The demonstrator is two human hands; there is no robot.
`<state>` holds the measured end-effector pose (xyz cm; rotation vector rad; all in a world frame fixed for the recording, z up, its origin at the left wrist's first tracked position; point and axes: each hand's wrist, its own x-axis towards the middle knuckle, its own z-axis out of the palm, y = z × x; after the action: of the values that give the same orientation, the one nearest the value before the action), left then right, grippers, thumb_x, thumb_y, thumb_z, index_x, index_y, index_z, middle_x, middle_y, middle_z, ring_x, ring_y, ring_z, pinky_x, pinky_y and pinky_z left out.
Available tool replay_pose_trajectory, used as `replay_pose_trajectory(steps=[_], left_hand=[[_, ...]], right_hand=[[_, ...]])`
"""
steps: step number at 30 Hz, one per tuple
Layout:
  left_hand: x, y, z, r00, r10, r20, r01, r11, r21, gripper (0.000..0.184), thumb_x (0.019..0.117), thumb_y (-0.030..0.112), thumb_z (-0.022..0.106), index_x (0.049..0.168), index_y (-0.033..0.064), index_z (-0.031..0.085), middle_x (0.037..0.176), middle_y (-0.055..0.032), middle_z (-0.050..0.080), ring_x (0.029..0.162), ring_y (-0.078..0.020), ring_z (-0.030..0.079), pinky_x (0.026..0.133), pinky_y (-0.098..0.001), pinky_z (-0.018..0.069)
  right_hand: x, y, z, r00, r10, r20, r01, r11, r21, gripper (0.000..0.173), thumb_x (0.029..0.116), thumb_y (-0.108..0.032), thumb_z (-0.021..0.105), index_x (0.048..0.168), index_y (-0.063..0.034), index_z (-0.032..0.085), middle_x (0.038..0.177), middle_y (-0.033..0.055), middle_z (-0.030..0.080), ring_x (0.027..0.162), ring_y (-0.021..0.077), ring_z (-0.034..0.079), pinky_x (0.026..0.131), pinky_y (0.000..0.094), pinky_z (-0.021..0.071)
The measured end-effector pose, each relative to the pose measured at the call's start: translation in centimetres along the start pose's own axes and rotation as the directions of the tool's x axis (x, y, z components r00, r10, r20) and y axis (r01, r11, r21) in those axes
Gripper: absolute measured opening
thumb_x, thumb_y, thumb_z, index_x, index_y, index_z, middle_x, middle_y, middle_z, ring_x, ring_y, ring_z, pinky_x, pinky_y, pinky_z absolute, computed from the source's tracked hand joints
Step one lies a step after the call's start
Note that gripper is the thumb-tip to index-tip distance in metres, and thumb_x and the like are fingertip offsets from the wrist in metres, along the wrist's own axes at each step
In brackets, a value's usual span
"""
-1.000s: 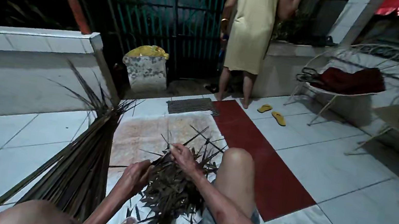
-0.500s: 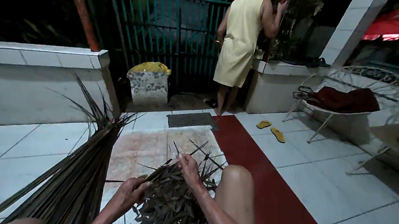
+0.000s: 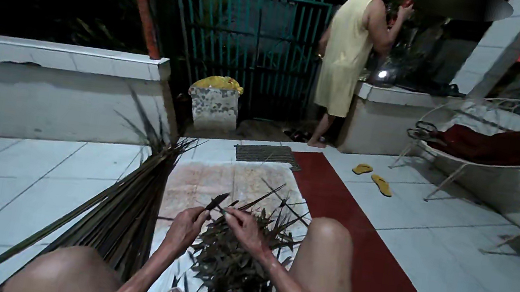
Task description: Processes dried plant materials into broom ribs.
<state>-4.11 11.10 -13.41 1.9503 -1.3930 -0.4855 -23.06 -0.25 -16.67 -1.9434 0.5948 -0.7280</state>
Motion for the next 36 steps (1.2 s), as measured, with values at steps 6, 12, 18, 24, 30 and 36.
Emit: replay_pose_trajectory(steps=[6, 12, 18, 24, 30, 36], left_hand=[[-0.3, 0.1, -0.4, 1.000, -0.012, -0.005, 0.012, 0.999, 0.047, 0.038, 0.1092, 0.031, 0.045, 0.109, 0.0050, 0.073, 0.094, -0.0117, 0.071, 0.087, -0.0238, 0.068, 0.087, -0.0465, 0.0552], [-0.2, -0.5, -0.1, 1.000, 0.019, 0.009, -0.019, 0.998, 0.057, 0.036, 0.1082, 0.027, 0.046, 0.107, 0.0034, 0.073, 0.095, -0.0124, 0.072, 0.089, -0.0242, 0.068, 0.089, -0.0461, 0.0543], [-0.1, -0.5, 0.4, 0.999, 0.026, 0.024, -0.029, 0.989, 0.145, 0.036, 0.1070, 0.026, 0.045, 0.105, 0.0012, 0.072, 0.093, -0.0158, 0.070, 0.092, -0.0291, 0.068, 0.089, -0.0492, 0.0534], [-0.5, 0.2, 0.8, 1.000, 0.026, -0.004, -0.024, 0.970, 0.242, 0.035, 0.1080, 0.025, 0.045, 0.106, 0.0007, 0.071, 0.091, -0.0167, 0.070, 0.090, -0.0318, 0.069, 0.087, -0.0509, 0.0544], [-0.9, 0.4, 1.3, 0.999, 0.047, -0.021, -0.039, 0.953, 0.301, 0.034, 0.1081, 0.024, 0.044, 0.111, 0.0021, 0.070, 0.091, -0.0181, 0.071, 0.091, -0.0352, 0.071, 0.084, -0.0541, 0.0558], [-1.1, 0.5, 1.7, 0.998, 0.055, -0.027, -0.044, 0.952, 0.302, 0.036, 0.1093, 0.025, 0.043, 0.109, 0.0004, 0.069, 0.089, -0.0184, 0.070, 0.089, -0.0346, 0.071, 0.083, -0.0520, 0.0562]], right_hand=[[-0.4, 0.0, 1.4, 0.999, 0.011, 0.042, -0.011, 1.000, -0.008, 0.039, 0.1074, -0.032, 0.050, 0.133, -0.0076, 0.067, 0.105, 0.0094, 0.073, 0.088, 0.0146, 0.068, 0.085, 0.0361, 0.0571], [-0.3, 0.3, 1.7, 0.998, -0.033, 0.059, 0.034, 0.999, -0.011, 0.039, 0.1074, -0.033, 0.051, 0.131, -0.0072, 0.068, 0.097, 0.0074, 0.072, 0.079, 0.0125, 0.066, 0.077, 0.0334, 0.0566], [-0.4, -0.1, 1.5, 0.996, -0.025, 0.085, 0.025, 1.000, -0.002, 0.038, 0.1071, -0.035, 0.052, 0.130, -0.0103, 0.070, 0.093, 0.0049, 0.071, 0.074, 0.0102, 0.063, 0.073, 0.0310, 0.0544], [-0.3, -1.0, 1.8, 0.999, 0.039, 0.030, -0.035, 0.993, -0.114, 0.039, 0.1068, -0.038, 0.051, 0.131, -0.0161, 0.071, 0.099, 0.0051, 0.074, 0.083, 0.0134, 0.068, 0.081, 0.0363, 0.0555], [-0.3, -1.5, 1.9, 0.998, 0.062, 0.006, -0.061, 0.987, -0.150, 0.040, 0.1073, -0.039, 0.049, 0.131, -0.0167, 0.072, 0.103, 0.0060, 0.075, 0.091, 0.0151, 0.069, 0.087, 0.0386, 0.0546], [-0.1, -1.5, 2.1, 0.991, 0.135, -0.016, -0.135, 0.961, -0.241, 0.042, 0.1071, -0.044, 0.046, 0.134, -0.0231, 0.070, 0.107, 0.0058, 0.075, 0.097, 0.0209, 0.071, 0.090, 0.0478, 0.0545]])
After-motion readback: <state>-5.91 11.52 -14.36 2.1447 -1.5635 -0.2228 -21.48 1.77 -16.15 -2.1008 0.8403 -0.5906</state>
